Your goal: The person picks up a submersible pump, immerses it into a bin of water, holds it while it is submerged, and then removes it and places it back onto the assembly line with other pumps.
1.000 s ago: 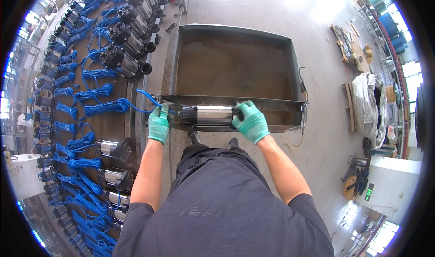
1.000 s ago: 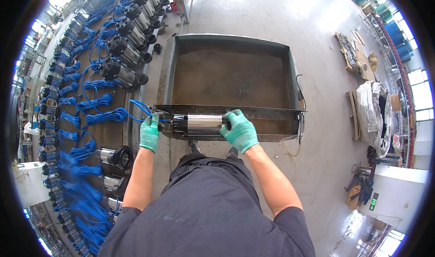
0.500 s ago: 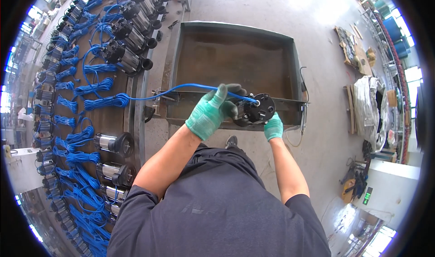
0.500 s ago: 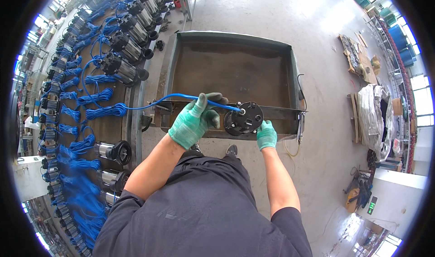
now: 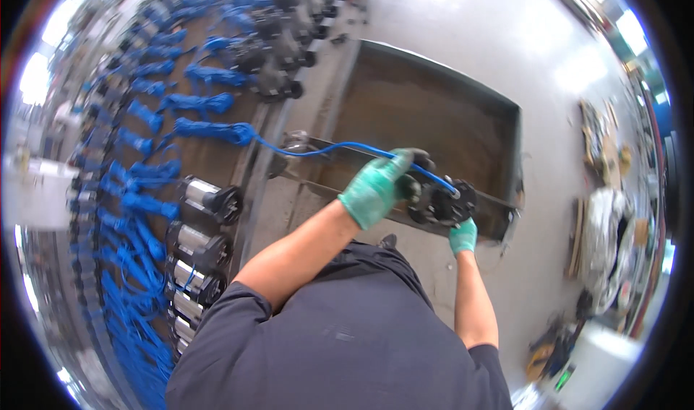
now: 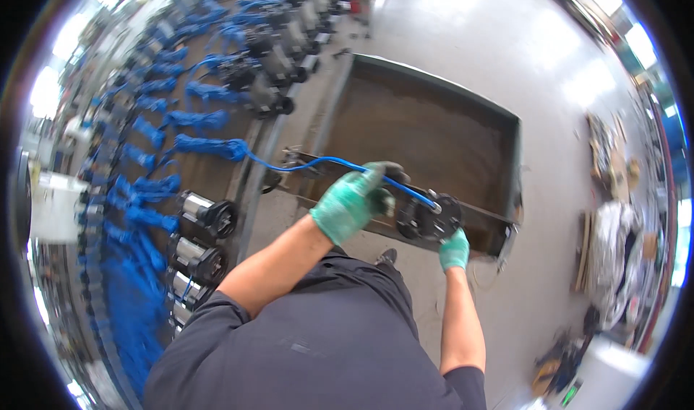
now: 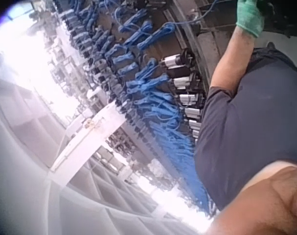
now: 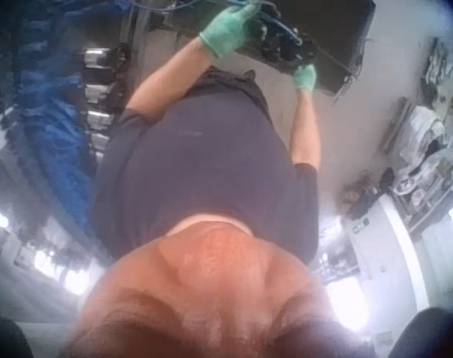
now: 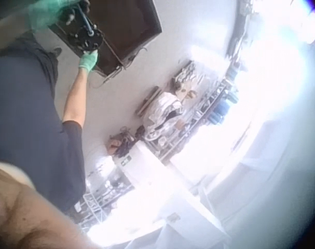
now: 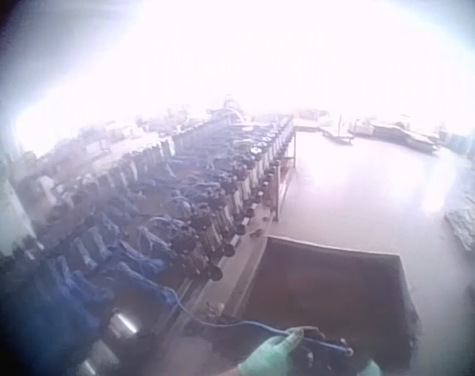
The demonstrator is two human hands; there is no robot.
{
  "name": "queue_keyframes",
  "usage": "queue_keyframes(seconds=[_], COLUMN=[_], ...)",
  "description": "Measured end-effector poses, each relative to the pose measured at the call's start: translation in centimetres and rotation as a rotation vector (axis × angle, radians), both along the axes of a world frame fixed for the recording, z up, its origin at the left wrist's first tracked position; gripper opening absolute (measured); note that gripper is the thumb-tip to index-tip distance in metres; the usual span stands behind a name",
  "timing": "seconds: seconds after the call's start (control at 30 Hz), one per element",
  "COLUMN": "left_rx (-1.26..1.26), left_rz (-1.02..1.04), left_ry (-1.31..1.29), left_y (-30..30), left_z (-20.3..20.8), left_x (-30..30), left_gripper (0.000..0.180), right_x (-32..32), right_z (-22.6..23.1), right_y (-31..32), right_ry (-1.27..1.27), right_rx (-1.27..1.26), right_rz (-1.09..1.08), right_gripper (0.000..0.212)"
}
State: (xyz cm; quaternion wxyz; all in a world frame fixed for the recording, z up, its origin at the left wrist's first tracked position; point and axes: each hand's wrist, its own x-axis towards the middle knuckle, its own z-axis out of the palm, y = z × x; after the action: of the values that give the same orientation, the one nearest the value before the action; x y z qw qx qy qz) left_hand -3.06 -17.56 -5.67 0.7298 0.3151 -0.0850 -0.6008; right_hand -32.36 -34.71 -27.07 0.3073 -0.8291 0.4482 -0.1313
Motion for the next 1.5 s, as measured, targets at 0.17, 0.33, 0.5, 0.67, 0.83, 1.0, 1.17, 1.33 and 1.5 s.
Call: queue_keyframes(seconds=[0.17, 0.33, 0.5, 0.67, 0.83, 1.0, 1.17, 1.33, 1.5], left_rx=[0.093, 0.205, 0.632, 1.032, 1.194, 1.304, 1.507, 1.559, 0.415], left_rz=[0.314, 0.804, 0.514, -0.205, -0.459, -0.441, -0.366, -0.574, 1.041], left_ry=[-0.114, -0.042, -0.818, -1.499, -1.647, -1.783, -1.552, -1.812, -0.325], left_y=[3.9, 12.7, 16.7, 16.5, 16.0, 19.8, 24.7, 36.8, 42.9], left_z=[-0.6, -4.2, -7.4, -9.2, -6.5, -9.0, -9.4, -13.7, -7.1], left_x=[3.2, 12.7, 20.3, 26.6, 27.7, 31.0, 36.3, 41.2, 42.1], left_gripper=[0.032, 0.023, 0.031, 0.043, 0.042, 0.041, 0.039, 0.031, 0.027], right_x=[0.1, 5.4, 9.5, 11.5, 15.2, 20.0, 27.0, 34.6, 41.4], right_z=[2.5, 9.0, 12.2, 15.3, 20.3, 22.6, 21.6, 21.1, 20.7], right_y=[-1.3, 1.6, 3.1, 6.4, 9.7, 12.1, 15.7, 19.9, 23.1], right_ry=[-0.173, -0.423, -0.308, -0.192, -0.079, -0.117, -0.096, -0.151, -0.144], right_rx=[0.481, 0.898, 0.769, 0.643, 0.749, 0.810, 0.931, 1.029, 1.143], right_rz=[-0.107, -0.061, 0.124, 0.147, 0.015, 0.089, 0.100, 0.276, 0.326], right_gripper=[0.048, 0.059, 0.075, 0.068, 0.049, 0.041, 0.033, 0.028, 0.025])
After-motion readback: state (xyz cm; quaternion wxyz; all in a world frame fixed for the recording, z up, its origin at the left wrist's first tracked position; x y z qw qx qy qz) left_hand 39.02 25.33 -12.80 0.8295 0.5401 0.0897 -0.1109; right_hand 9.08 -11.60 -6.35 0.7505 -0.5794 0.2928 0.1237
